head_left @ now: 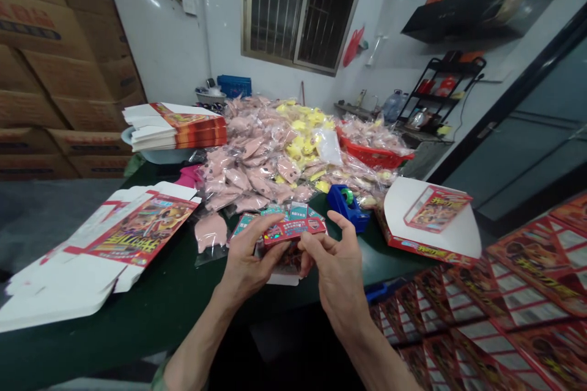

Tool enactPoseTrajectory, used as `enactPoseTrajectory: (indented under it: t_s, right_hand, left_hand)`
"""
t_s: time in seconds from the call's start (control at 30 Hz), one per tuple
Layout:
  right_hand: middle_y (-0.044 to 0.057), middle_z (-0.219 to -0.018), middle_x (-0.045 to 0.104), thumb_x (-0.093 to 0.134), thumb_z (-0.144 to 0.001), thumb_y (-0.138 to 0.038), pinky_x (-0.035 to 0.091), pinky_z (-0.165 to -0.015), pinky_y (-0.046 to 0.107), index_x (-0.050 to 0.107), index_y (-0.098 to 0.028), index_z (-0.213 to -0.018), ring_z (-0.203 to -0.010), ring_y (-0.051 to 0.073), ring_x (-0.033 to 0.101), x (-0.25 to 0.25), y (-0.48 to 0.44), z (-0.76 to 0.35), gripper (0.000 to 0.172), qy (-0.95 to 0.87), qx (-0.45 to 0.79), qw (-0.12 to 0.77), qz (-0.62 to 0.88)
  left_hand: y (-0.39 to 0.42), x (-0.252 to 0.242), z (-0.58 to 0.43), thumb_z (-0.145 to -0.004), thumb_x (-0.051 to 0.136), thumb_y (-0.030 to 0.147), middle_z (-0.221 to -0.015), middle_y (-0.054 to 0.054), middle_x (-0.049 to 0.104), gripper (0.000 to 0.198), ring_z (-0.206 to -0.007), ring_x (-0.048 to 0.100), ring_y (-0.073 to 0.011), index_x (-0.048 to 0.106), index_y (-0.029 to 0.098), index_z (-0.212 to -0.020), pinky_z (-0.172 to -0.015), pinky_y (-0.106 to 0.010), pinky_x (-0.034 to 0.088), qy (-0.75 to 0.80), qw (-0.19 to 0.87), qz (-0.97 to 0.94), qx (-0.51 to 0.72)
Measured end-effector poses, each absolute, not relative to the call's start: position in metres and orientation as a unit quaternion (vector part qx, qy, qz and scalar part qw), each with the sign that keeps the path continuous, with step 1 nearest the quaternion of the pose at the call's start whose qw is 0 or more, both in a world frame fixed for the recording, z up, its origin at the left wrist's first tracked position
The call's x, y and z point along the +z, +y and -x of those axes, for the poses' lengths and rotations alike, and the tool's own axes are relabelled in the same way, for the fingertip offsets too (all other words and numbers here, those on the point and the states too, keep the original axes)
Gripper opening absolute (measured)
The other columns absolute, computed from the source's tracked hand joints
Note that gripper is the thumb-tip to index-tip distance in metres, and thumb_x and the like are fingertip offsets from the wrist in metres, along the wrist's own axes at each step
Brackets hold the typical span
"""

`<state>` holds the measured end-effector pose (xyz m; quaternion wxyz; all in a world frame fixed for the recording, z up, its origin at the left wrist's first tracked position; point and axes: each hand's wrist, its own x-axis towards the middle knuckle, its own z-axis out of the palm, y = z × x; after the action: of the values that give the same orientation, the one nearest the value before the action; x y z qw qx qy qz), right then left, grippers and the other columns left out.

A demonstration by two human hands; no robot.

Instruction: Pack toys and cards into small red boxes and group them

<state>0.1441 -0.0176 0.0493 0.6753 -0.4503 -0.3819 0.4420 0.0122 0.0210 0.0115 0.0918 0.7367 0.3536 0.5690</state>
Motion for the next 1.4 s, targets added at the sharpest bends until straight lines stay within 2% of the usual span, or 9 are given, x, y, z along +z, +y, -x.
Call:
enactPoseTrajectory:
  t_s: [0.2,0.37,0.53,0.8,1.0,1.13,1.23,1.33,1.4]
  right_hand:
    - [-0.010,-0.050,0.058,0.068,-0.070,-0.024,0.041,-0.034,0.018,0.032,-0.019,-0.118,-0.034,0.009,0.047,0.047,-0.017,-0.141,0.060,-0.355,0.447,0.688,0.449]
    - [-0.010,-0.050,0.059,0.069,-0.070,-0.025,0.042,-0.035,0.017,0.032,-0.020,-0.118,-0.035,0.009,0.050,0.041,-0.014,-0.142,0.061,-0.365,0.437,0.675,0.469]
    - [-0.010,-0.049,0.059,0.070,-0.070,-0.029,0.043,-0.036,0.018,0.032,-0.021,-0.118,-0.035,0.009,0.049,0.029,-0.011,-0.144,0.062,-0.371,0.435,0.667,0.477]
    - [-0.012,-0.045,0.055,0.070,-0.069,-0.030,0.039,-0.034,0.016,0.030,-0.019,-0.121,-0.033,0.008,0.047,0.024,-0.006,-0.143,0.067,-0.385,0.435,0.646,0.495]
    - [-0.007,-0.060,0.060,0.055,-0.081,-0.031,0.034,-0.032,0.015,0.020,-0.020,-0.135,-0.033,0.006,0.044,-0.030,-0.022,-0.140,0.065,-0.435,0.483,0.572,0.501]
    - [-0.004,-0.072,0.060,0.058,-0.080,-0.034,0.041,-0.039,0.018,0.016,-0.021,-0.140,-0.049,0.010,0.054,-0.048,-0.032,-0.153,0.074,-0.447,0.449,0.569,0.524]
    - [0.000,-0.081,0.061,0.058,-0.082,-0.036,0.050,-0.055,0.024,0.017,-0.019,-0.140,-0.067,0.014,0.060,-0.041,-0.036,-0.162,0.074,-0.455,0.425,0.576,0.529]
    - [0.006,-0.099,0.063,0.057,-0.084,-0.034,0.051,-0.079,0.032,0.014,-0.020,-0.141,-0.087,0.017,0.062,-0.022,-0.035,-0.163,0.072,-0.461,0.428,0.619,0.470]
    - [0.007,-0.108,0.062,0.058,-0.083,-0.032,0.049,-0.084,0.033,0.015,-0.021,-0.140,-0.094,0.017,0.061,-0.005,-0.030,-0.163,0.071,-0.452,0.429,0.647,0.440]
  left_hand:
    - [0.023,0.014,-0.012,-0.081,0.061,0.017,-0.101,-0.005,0.062,0.035,-0.092,0.060,-0.0161,0.053,0.021,-0.115,-0.079,-0.028,0.049,0.326,0.082,-0.761,0.555]
    - [0.028,0.024,-0.005,-0.086,0.050,0.013,-0.088,-0.002,0.053,0.036,-0.077,0.055,-0.0116,0.056,0.026,-0.119,-0.065,-0.023,0.048,0.286,0.092,-0.824,0.481]
    - [0.026,0.034,-0.004,-0.087,0.047,0.013,-0.087,-0.003,0.051,0.034,-0.076,0.055,-0.0112,0.060,0.024,-0.116,-0.062,-0.022,0.049,0.279,0.131,-0.837,0.452]
    - [0.031,0.027,-0.029,-0.074,0.069,0.027,-0.067,0.000,0.052,0.015,-0.059,0.053,-0.0105,0.073,0.018,-0.085,-0.051,-0.022,0.045,0.342,0.115,-0.723,0.589]
    - [0.036,0.031,-0.029,-0.075,0.068,0.026,-0.067,0.000,0.053,0.016,-0.061,0.053,-0.0106,0.073,0.017,-0.086,-0.054,-0.022,0.045,0.370,0.144,-0.719,0.571]
    - [0.030,0.032,-0.008,-0.076,0.066,0.021,-0.080,-0.002,0.058,0.024,-0.073,0.058,-0.0122,0.070,0.021,-0.100,-0.063,-0.023,0.048,0.359,0.140,-0.745,0.544]
    - [0.015,0.026,0.015,-0.075,0.067,0.020,-0.093,-0.003,0.062,0.027,-0.086,0.060,-0.0147,0.068,0.025,-0.102,-0.073,-0.025,0.050,0.390,0.173,-0.708,0.563]
    - [-0.007,0.009,0.030,-0.070,0.073,0.027,-0.101,-0.002,0.064,0.026,-0.094,0.062,-0.0190,0.067,0.027,-0.094,-0.080,-0.028,0.053,0.409,0.258,-0.583,0.653]
    - [-0.020,-0.007,0.034,-0.067,0.075,0.033,-0.104,-0.001,0.064,0.031,-0.091,0.065,-0.0208,0.061,0.028,-0.094,-0.077,-0.031,0.056,0.409,0.350,-0.478,0.695]
